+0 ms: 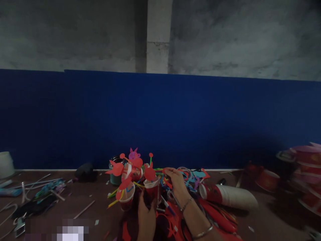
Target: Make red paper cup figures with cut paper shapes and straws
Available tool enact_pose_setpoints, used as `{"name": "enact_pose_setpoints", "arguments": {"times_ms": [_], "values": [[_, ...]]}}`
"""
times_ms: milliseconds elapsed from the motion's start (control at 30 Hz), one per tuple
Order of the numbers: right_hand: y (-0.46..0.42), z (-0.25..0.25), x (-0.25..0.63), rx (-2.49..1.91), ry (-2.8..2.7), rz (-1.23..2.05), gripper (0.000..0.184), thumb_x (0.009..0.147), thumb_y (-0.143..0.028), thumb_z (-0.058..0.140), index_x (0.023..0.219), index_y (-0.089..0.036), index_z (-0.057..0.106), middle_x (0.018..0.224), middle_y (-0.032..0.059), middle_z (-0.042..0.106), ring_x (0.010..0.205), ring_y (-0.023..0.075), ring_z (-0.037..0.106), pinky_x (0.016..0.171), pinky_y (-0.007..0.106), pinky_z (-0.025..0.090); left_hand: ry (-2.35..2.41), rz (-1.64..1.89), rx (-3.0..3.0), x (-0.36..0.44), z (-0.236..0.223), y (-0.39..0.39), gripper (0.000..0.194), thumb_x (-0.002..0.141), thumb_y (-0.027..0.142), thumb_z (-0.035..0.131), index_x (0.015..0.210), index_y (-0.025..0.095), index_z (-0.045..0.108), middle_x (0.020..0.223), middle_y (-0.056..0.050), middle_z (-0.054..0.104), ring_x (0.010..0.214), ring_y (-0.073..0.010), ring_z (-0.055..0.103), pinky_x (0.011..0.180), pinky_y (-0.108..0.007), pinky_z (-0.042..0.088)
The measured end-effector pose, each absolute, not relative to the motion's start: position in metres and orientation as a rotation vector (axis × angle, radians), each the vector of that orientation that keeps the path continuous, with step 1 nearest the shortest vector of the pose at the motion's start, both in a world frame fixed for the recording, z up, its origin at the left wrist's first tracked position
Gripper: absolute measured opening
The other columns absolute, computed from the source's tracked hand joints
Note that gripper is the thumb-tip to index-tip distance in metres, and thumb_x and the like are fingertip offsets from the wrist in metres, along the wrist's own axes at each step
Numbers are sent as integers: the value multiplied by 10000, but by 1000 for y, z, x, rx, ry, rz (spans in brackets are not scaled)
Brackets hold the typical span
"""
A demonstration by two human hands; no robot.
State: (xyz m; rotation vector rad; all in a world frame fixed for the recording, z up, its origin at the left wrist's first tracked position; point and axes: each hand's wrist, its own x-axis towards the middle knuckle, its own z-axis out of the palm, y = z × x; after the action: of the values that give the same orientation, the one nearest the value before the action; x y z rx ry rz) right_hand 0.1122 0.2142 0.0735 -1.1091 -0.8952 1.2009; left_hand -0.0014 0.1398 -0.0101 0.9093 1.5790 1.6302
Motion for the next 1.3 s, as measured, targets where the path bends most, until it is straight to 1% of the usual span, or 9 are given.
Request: {"name": "enact_pose_setpoints", "arguments": {"times_ms": [100,167,300,467,700,800,1000,1133,1300], "values": [[211,75,111,-1121,-850,1205,241,543,-285,690,748,-172,632,585,-7,637,477,115,517,432,226,381,1558,1633,919,-1,-8,138,600,698,286,603,1233,68,442,1339,-247,487,1286,-334,415,1071,-446,313],[209,76,111,-1113,-840,1190,280,551,-289,689,799,-180,620,613,-7,647,489,116,521,439,226,382,1541,1639,916,0,-7,138,606,694,288,608,1233,69,439,1328,-250,496,1275,-332,431,1065,-443,325],[207,74,112,-1058,-853,1115,305,538,-272,705,807,-198,583,619,-24,629,538,126,537,466,225,385,1510,1666,922,2,-6,137,603,666,299,653,1210,114,468,1289,-206,545,1245,-314,472,1039,-404,370],[204,70,115,-999,-860,1017,325,563,-283,714,810,-225,511,575,-62,572,538,119,513,491,223,383,1550,1690,977,7,-6,136,592,624,318,693,1151,115,517,1268,-197,559,1251,-337,454,1057,-425,342],[187,72,130,-945,-882,1010,444,585,-370,755,942,-217,540,732,-31,634,724,153,601,672,262,466,1362,1677,1004,12,-4,132,623,624,330,724,1165,106,512,1156,-177,636,1141,-325,559,956,-404,449],[183,71,138,-913,-884,1065,484,572,-346,774,977,-218,541,772,-21,644,738,166,613,683,279,477,1304,1669,1017,14,-4,131,632,625,327,728,1175,105,508,1165,-181,636,1116,-321,579,937,-397,464],[177,77,149,-982,-962,1076,470,570,-296,756,978,-207,540,729,-15,654,705,179,622,645,279,473,1285,1650,1013,15,-7,131,684,589,277,742,1200,106,486,1206,-192,616,1141,-321,565,969,-406,442],[173,82,151,-1044,-1089,964,391,596,-318,712,927,-192,547,678,-11,642,639,173,602,585,270,454,1278,1653,1021,15,-8,132,674,584,290,731,1185,106,488,1193,-197,621,1145,-318,563,975,-401,438],[172,74,148,-1065,-1058,875,347,658,-334,674,941,-198,526,777,18,657,718,193,630,643,296,492,1278,1630,1013,16,-5,131,671,569,309,730,1162,106,493,1185,-198,623,1151,-323,558,949,-392,462]]}}
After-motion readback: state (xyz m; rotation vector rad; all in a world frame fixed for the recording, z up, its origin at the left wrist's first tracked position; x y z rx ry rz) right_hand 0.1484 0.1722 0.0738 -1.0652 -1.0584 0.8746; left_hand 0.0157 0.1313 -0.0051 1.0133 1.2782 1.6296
